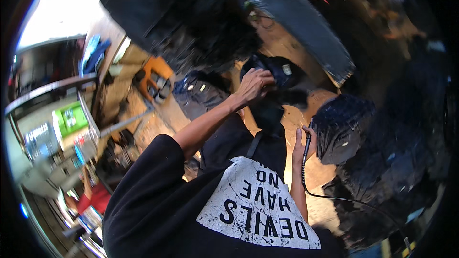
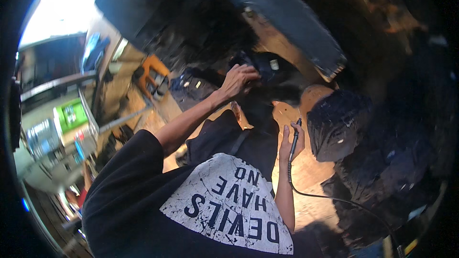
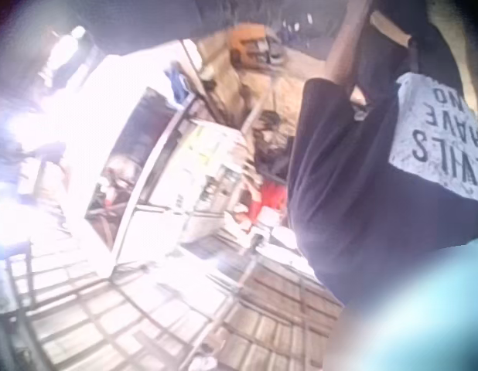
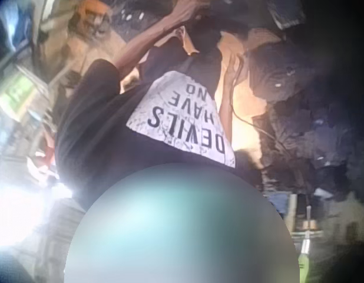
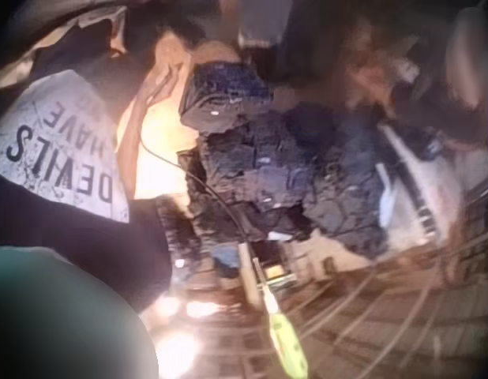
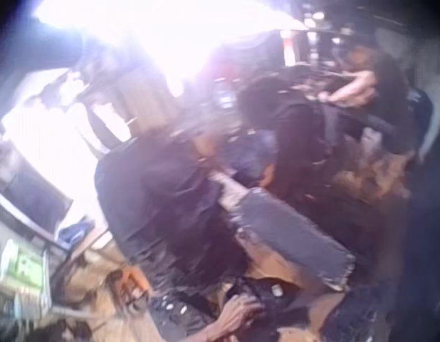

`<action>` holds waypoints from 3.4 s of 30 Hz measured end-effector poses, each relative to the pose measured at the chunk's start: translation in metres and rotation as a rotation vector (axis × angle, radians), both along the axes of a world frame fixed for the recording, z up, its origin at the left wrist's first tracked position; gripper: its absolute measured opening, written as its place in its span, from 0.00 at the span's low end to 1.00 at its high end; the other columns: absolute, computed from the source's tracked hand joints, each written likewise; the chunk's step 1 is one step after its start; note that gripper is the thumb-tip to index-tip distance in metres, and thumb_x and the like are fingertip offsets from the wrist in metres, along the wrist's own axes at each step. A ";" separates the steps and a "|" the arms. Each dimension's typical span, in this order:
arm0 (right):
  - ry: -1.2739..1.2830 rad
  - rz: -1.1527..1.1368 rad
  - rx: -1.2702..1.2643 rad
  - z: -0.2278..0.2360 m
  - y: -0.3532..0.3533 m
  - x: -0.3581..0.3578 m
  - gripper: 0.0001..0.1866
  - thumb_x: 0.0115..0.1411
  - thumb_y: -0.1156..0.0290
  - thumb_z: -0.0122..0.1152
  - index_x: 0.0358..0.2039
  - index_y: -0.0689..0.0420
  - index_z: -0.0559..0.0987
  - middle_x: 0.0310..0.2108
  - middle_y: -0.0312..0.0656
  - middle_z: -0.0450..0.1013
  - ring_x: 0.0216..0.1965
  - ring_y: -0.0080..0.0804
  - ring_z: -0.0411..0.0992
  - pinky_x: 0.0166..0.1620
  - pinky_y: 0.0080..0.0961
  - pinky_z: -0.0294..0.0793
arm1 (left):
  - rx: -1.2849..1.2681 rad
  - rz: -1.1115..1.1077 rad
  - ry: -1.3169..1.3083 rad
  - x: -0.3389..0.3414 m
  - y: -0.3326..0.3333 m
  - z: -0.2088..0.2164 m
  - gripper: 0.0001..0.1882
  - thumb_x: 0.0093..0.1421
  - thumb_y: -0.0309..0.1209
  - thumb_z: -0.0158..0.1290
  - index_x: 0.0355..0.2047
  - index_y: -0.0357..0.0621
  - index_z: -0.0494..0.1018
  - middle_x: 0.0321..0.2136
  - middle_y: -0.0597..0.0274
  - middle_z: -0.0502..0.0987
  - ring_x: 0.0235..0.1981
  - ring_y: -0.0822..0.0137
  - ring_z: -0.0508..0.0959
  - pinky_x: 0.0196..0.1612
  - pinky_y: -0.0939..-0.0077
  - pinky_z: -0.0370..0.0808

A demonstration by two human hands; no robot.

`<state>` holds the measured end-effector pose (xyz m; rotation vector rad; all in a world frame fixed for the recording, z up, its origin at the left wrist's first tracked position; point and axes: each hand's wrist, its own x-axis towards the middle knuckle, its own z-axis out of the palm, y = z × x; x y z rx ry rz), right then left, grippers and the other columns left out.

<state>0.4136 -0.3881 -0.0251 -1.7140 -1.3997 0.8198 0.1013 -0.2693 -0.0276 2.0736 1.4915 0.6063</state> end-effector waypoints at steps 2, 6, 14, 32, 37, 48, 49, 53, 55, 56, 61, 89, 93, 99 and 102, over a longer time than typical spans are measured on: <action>0.048 0.080 -0.070 -0.003 -0.006 -0.023 0.12 0.63 0.77 0.74 0.46 0.62 0.82 0.42 0.45 0.82 0.48 0.39 0.81 0.57 0.34 0.77 | -0.042 -0.064 0.179 -0.050 -0.067 -0.017 0.14 0.57 0.33 0.61 0.45 0.52 0.82 0.43 0.61 0.79 0.49 0.58 0.76 0.54 0.61 0.69; -0.068 0.232 -0.073 0.007 -0.017 -0.042 0.09 0.68 0.75 0.70 0.47 0.60 0.80 0.42 0.38 0.80 0.46 0.27 0.77 0.54 0.27 0.76 | -0.208 0.007 0.235 -0.119 -0.209 -0.053 0.16 0.56 0.30 0.58 0.46 0.53 0.81 0.42 0.64 0.77 0.51 0.58 0.74 0.56 0.62 0.67; -0.161 0.276 -0.130 0.060 -0.069 -0.083 0.11 0.70 0.71 0.69 0.49 0.60 0.81 0.40 0.37 0.81 0.42 0.24 0.78 0.49 0.24 0.77 | -0.173 0.485 0.278 -0.309 -0.358 -0.109 0.13 0.60 0.32 0.61 0.46 0.52 0.83 0.41 0.63 0.79 0.49 0.56 0.76 0.54 0.58 0.70; -0.142 -0.281 0.048 0.002 -0.087 0.046 0.15 0.64 0.70 0.76 0.47 0.60 0.81 0.39 0.41 0.81 0.43 0.28 0.78 0.50 0.29 0.78 | -0.714 0.097 -0.090 -0.202 -0.365 -0.189 0.37 0.61 0.42 0.70 0.67 0.42 0.72 0.52 0.41 0.84 0.53 0.50 0.85 0.56 0.56 0.80; -0.414 -0.684 0.289 -0.065 0.015 0.181 0.25 0.57 0.63 0.83 0.50 0.56 0.79 0.36 0.40 0.78 0.39 0.33 0.77 0.49 0.31 0.78 | -0.753 -0.203 -0.027 -0.077 -0.141 -0.095 0.30 0.65 0.38 0.65 0.65 0.43 0.73 0.57 0.42 0.81 0.58 0.41 0.81 0.59 0.52 0.79; -0.195 -0.823 -0.043 -0.105 0.112 0.279 0.24 0.51 0.79 0.78 0.48 0.53 0.79 0.38 0.51 0.81 0.39 0.50 0.82 0.43 0.38 0.80 | -0.613 -0.814 -0.288 0.330 0.185 0.064 0.28 0.64 0.34 0.66 0.62 0.41 0.73 0.59 0.45 0.78 0.60 0.42 0.77 0.62 0.54 0.76; -0.247 -0.720 0.137 -0.083 0.115 0.279 0.24 0.50 0.82 0.77 0.48 0.57 0.79 0.40 0.53 0.81 0.40 0.53 0.82 0.45 0.39 0.80 | -0.526 -0.754 -0.307 0.362 0.203 0.058 0.31 0.62 0.33 0.68 0.63 0.42 0.72 0.60 0.45 0.77 0.61 0.42 0.77 0.63 0.54 0.76; -0.368 -0.724 0.197 -0.007 0.130 0.231 0.23 0.51 0.84 0.74 0.48 0.60 0.80 0.43 0.52 0.81 0.44 0.53 0.82 0.50 0.39 0.82 | -0.263 -0.731 -0.217 0.457 0.249 0.002 0.34 0.53 0.27 0.70 0.61 0.46 0.73 0.62 0.51 0.75 0.59 0.44 0.78 0.67 0.58 0.74; -0.345 -0.754 0.212 0.010 0.142 0.200 0.20 0.53 0.84 0.73 0.47 0.62 0.81 0.43 0.54 0.80 0.44 0.55 0.82 0.50 0.38 0.81 | -0.264 -1.056 -0.005 0.468 0.273 -0.025 0.31 0.48 0.23 0.68 0.55 0.46 0.78 0.59 0.52 0.78 0.60 0.46 0.78 0.66 0.58 0.74; -0.345 -0.782 0.230 0.015 0.147 0.185 0.20 0.53 0.84 0.72 0.47 0.62 0.81 0.42 0.53 0.80 0.44 0.54 0.81 0.50 0.38 0.81 | -0.292 -1.094 0.047 0.464 0.284 -0.034 0.26 0.46 0.21 0.65 0.49 0.46 0.80 0.56 0.52 0.78 0.60 0.46 0.78 0.66 0.59 0.74; -0.139 -0.668 0.308 0.039 0.169 0.063 0.25 0.52 0.87 0.68 0.52 0.57 0.83 0.47 0.54 0.80 0.50 0.51 0.81 0.53 0.38 0.81 | -0.272 -1.083 -0.048 0.359 0.357 -0.029 0.18 0.45 0.13 0.54 0.36 0.42 0.81 0.52 0.52 0.79 0.59 0.49 0.77 0.62 0.64 0.74; -0.011 0.228 0.263 0.031 0.348 -0.098 0.15 0.68 0.64 0.72 0.49 0.59 0.82 0.52 0.52 0.84 0.58 0.50 0.81 0.70 0.48 0.70 | -0.192 0.146 0.116 -0.070 0.278 0.082 0.27 0.50 0.32 0.74 0.44 0.41 0.69 0.38 0.48 0.79 0.48 0.44 0.80 0.58 0.53 0.71; 0.000 0.271 0.323 0.048 0.364 -0.096 0.15 0.79 0.67 0.54 0.56 0.64 0.78 0.49 0.50 0.84 0.53 0.42 0.83 0.62 0.36 0.78 | -0.306 0.367 -0.244 -0.086 0.274 0.073 0.36 0.51 0.27 0.75 0.58 0.46 0.69 0.39 0.53 0.82 0.41 0.57 0.83 0.45 0.62 0.78; 0.165 0.632 0.457 0.041 0.400 -0.162 0.16 0.62 0.76 0.68 0.50 0.67 0.84 0.45 0.53 0.86 0.44 0.42 0.87 0.51 0.32 0.85 | -0.327 0.435 -0.276 -0.094 0.265 0.060 0.47 0.50 0.26 0.77 0.64 0.42 0.60 0.42 0.49 0.86 0.39 0.56 0.85 0.46 0.66 0.81; 0.129 0.709 0.560 0.026 0.410 -0.195 0.14 0.56 0.78 0.69 0.44 0.68 0.85 0.42 0.56 0.86 0.45 0.46 0.87 0.51 0.36 0.87 | -0.302 0.431 -0.344 -0.098 0.263 0.054 0.49 0.49 0.26 0.77 0.65 0.42 0.57 0.41 0.55 0.86 0.37 0.63 0.84 0.39 0.73 0.77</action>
